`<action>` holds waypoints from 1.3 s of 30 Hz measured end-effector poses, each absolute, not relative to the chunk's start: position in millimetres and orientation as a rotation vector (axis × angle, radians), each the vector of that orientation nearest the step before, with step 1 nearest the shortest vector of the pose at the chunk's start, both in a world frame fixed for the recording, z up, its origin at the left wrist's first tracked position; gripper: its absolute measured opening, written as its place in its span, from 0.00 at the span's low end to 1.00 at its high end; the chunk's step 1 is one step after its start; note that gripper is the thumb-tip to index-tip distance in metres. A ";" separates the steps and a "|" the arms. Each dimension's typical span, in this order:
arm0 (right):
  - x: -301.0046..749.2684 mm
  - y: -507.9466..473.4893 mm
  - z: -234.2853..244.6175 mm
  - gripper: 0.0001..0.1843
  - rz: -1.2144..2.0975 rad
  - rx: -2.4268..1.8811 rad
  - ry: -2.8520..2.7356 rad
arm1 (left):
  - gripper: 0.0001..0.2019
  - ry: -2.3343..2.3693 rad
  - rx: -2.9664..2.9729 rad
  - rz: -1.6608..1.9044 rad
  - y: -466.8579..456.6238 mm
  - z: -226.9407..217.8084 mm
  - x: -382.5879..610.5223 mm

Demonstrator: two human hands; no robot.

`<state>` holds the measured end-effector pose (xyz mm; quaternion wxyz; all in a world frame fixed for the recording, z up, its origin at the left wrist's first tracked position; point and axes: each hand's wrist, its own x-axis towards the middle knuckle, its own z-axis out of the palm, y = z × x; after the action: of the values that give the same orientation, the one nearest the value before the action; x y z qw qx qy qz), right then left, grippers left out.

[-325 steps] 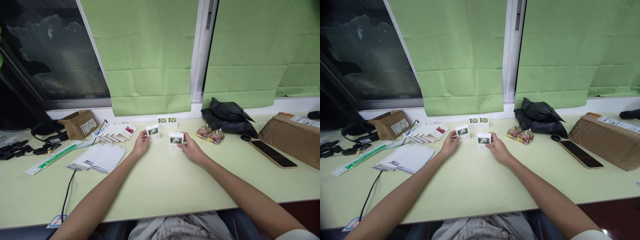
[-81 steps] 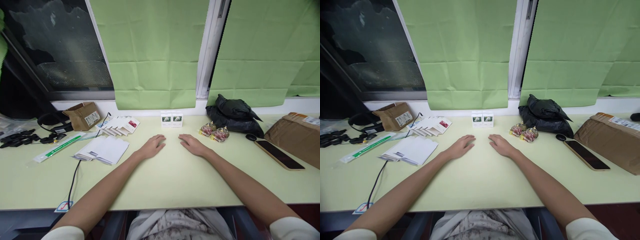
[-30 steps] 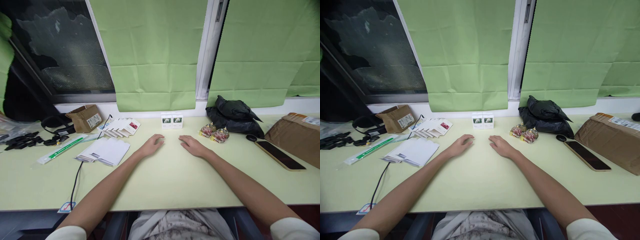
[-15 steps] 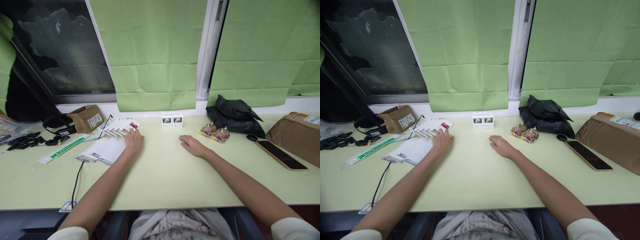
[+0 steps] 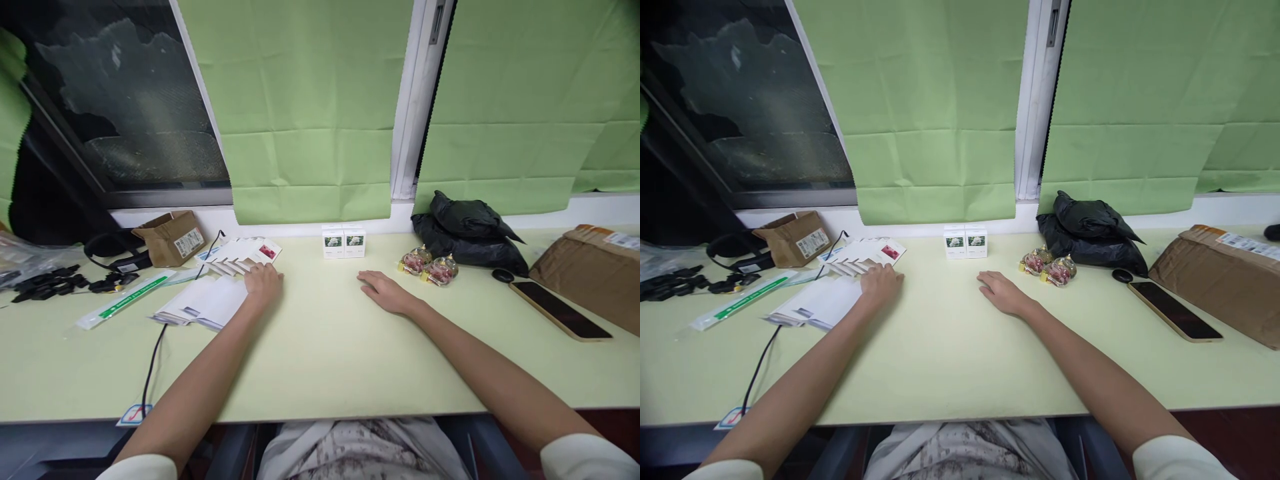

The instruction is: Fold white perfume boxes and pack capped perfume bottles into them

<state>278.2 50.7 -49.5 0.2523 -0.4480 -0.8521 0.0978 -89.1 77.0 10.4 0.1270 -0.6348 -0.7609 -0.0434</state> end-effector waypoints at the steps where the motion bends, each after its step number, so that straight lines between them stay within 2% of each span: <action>1: 278.0 50.6 -49.2 0.24 0.268 -1.217 -2.319 | 0.24 -2.216 -1.850 -0.126 77.3 10.2 -89.4; 39: 276.9 50.3 -49.5 0.23 0.258 -1.204 -2.318 | 0.26 -2.190 -1.847 -0.082 79.2 7.5 -91.0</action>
<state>276.9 50.3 -49.5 0.2555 -0.4434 -0.8539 0.0949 -91.0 79.2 7.5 0.1376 -0.6383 -0.7569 -0.0282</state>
